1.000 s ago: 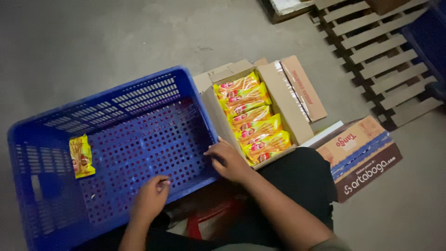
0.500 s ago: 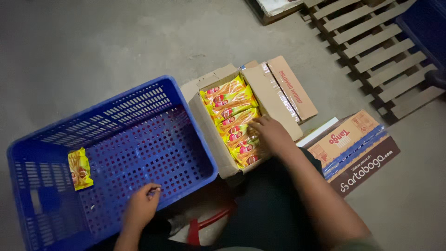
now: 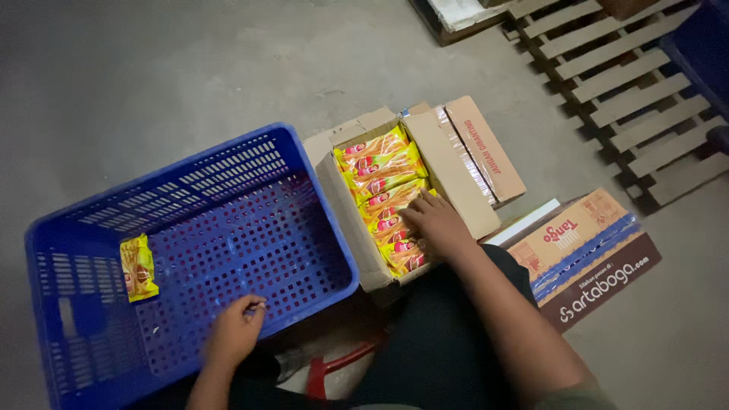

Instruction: The person opens a cardboard box and transfers yellow snack packets into a blue plastic basket. They place the packets one by one, arranging them in rows inside the basket.

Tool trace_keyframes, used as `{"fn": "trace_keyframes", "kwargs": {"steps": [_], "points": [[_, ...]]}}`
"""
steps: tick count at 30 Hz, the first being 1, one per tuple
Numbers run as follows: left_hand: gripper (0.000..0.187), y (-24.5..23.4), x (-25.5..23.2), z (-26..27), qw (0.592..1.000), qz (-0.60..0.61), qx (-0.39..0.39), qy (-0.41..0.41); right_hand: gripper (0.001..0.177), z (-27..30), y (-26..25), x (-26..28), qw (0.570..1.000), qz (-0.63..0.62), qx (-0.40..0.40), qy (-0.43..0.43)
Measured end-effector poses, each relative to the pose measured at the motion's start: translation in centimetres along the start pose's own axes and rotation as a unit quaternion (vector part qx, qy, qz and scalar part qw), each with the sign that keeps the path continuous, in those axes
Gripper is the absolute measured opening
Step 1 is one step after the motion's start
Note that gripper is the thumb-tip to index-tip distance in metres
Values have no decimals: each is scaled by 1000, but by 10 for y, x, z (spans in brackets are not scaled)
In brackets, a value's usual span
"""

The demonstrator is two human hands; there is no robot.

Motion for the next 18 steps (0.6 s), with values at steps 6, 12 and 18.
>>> {"fn": "trace_keyframes", "kwargs": {"steps": [6,12,18], "points": [[26,9,19,-14,1000,-7,-8,29,57,1,14,-12,998,8,-57,-8],[25,2,12,-6,999,-37,-6,18,50,12,-20,-13,990,36,-134,-11],[26,2,9,-3,999,-17,0,34,39,33,-63,4,965,-5,-263,-1]]}}
Point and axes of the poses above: each hand's wrist, its own z-axis away from the middle knuckle, its own y-axis out of the palm, x = y × z, the point moved 4 cm from there along -z, towards the middle knuckle, and after that the axes turned 4 degrees about y, right-handed, at the moved point
